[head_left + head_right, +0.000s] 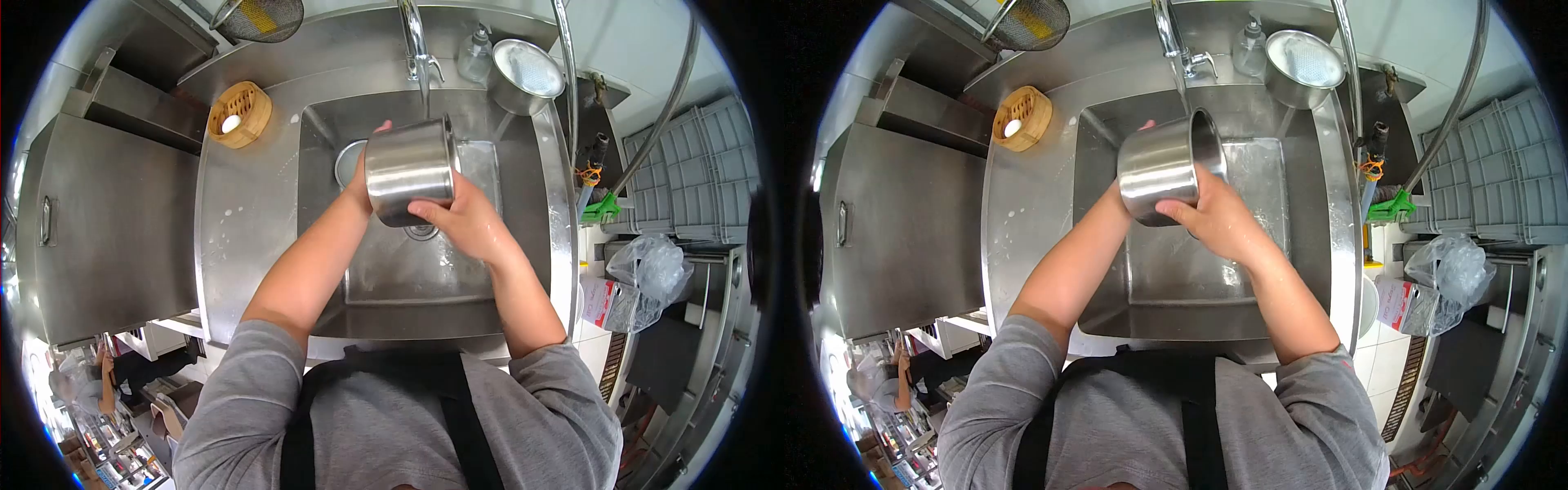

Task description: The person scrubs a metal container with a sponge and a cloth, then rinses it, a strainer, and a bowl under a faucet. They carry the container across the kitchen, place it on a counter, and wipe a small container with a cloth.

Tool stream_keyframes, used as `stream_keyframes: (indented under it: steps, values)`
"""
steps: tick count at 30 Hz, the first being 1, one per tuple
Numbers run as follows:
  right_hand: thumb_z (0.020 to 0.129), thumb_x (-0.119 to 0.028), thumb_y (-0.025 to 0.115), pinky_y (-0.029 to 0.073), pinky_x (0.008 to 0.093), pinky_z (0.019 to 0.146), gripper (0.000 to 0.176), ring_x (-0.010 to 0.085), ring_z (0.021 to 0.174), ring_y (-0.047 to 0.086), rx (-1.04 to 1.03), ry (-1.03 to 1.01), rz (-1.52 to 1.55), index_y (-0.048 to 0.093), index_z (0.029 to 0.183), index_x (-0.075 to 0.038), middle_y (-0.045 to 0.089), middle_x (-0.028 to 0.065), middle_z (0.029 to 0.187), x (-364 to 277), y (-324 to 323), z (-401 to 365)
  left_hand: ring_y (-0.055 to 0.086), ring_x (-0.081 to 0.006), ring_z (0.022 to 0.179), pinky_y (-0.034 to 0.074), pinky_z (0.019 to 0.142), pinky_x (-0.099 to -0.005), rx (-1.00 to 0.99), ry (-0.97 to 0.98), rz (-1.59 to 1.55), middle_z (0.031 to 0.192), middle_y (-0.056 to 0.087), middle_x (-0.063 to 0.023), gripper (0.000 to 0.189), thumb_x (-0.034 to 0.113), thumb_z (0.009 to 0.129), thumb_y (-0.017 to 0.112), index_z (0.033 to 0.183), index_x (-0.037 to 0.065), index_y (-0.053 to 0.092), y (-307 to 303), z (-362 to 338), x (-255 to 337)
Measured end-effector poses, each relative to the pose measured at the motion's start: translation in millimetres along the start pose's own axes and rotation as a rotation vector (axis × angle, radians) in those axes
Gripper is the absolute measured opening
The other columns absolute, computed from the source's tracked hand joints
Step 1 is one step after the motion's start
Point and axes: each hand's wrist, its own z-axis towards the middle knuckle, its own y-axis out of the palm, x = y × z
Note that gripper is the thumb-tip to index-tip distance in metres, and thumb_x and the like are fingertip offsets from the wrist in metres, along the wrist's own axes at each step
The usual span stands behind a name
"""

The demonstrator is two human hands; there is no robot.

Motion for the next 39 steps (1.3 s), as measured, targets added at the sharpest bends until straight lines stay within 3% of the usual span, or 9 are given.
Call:
stream_keyframes:
  steps: [6,13,17,22,27,31,33,36,39]
  values:
    - [0.087,-0.017,0.061,0.049,0.0398,0.077,0.02,0.0377,0.086,0.063,-0.082,0.085,-0.605,0.064,0.1,-0.002,0.067,0.0193,0.091,0.9,-32.1,-0.7,0.062,-0.0199,0.093,0.048,0.086,-0.0332,0.179,-0.07,0.467,0.106,0.065,-0.0087,0.042,0.04,0.089,0.049,0.11,0.006,0.062,21.1,41.1,35.6]
    - [0.083,-0.014,0.055,0.046,0.0389,0.081,0.015,0.0261,0.078,0.066,-0.155,-0.108,-1.631,0.069,0.089,-0.014,0.068,0.0096,0.076,47.7,-59.4,21.3,0.059,-0.0198,0.107,0.046,0.092,-0.0354,0.221,-0.117,0.775,0.114,0.063,-0.0101,0.074,0.064,0.089,0.039,0.125,0.002,0.054,43.3,90.6,52.8]
    - [0.084,-0.015,0.053,0.045,0.0328,0.08,0.018,0.0192,0.074,0.066,-0.311,-0.105,-1.85,0.069,0.087,-0.021,0.067,0.003,0.073,49.8,-54.1,32.7,0.061,-0.0257,0.107,0.046,0.092,-0.0391,0.126,0.162,2.201,0.116,0.064,-0.0082,0.046,0.049,0.086,0.057,0.12,0.018,0.061,83.1,81.3,43.2]
    - [0.082,-0.017,0.054,0.04,0.0301,0.086,0.017,0.0164,0.08,0.064,-0.462,-0.287,-1.994,0.069,0.087,-0.021,0.067,-0.0005,0.073,54.9,-50.4,52.3,0.066,-0.0259,0.087,0.052,0.075,-0.0403,-0.029,0.286,2.607,0.093,0.068,-0.0046,0.023,0.03,0.081,0.064,0.101,0.02,0.067,93.7,80.4,43.6]
    - [0.081,-0.015,0.055,0.036,0.032,0.092,0.017,0.0166,0.085,0.064,-0.479,-0.442,-2.034,0.071,0.08,-0.019,0.069,0.0007,0.078,55.6,-68.7,69.8,0.065,-0.0303,0.081,0.053,0.067,-0.0431,0.194,0.19,2.662,0.091,0.067,-0.0119,0.027,0.031,0.086,0.057,0.106,0.013,0.063,55.7,63.0,83.2]
    - [0.079,-0.015,0.056,0.035,0.0313,0.094,0.017,0.0154,0.088,0.064,-0.419,-0.435,-2.116,0.072,0.079,-0.02,0.07,0.0005,0.08,48.0,-57.2,86.0,0.067,-0.0322,0.083,0.057,0.068,-0.041,0.357,-0.052,1.722,0.106,0.064,-0.0204,0.032,0.015,0.09,0.046,0.118,0.005,0.056,23.6,29.7,87.9]
    - [0.079,-0.018,0.061,0.036,0.0345,0.096,0.018,0.0183,0.094,0.064,-0.557,-0.25,-2.012,0.073,0.091,-0.015,0.071,0.0059,0.09,27.2,-37.2,92.3,0.066,-0.0226,0.082,0.057,0.061,-0.0393,0.348,-0.158,1.652,0.099,0.064,-0.015,0.034,0.011,0.091,0.044,0.124,0.009,0.052,2.2,19.2,80.7]
    - [0.083,-0.022,0.067,0.046,0.0372,0.089,0.033,0.0219,0.096,0.064,-0.549,0.088,-0.854,0.066,0.113,-0.012,0.067,0.0128,0.107,32.4,-33.4,115.3,0.065,-0.0246,0.09,0.058,0.064,-0.0401,0.473,-0.059,1.034,0.108,0.062,-0.0115,0.036,0.01,0.091,0.044,0.128,0.012,0.049,-29.3,5.7,46.8]
    - [0.09,-0.017,0.06,0.048,0.0264,0.069,0.024,0.0143,0.076,0.06,0.01,-0.017,0.1,0.063,0.105,0.001,0.066,0.007,0.089,61.9,-53.4,161.3,0.065,-0.0272,0.09,0.059,0.062,-0.0405,0.477,0.007,1.068,0.116,0.059,-0.013,0.047,0.005,0.087,0.044,0.134,0.014,0.042,-63.8,24.0,21.3]
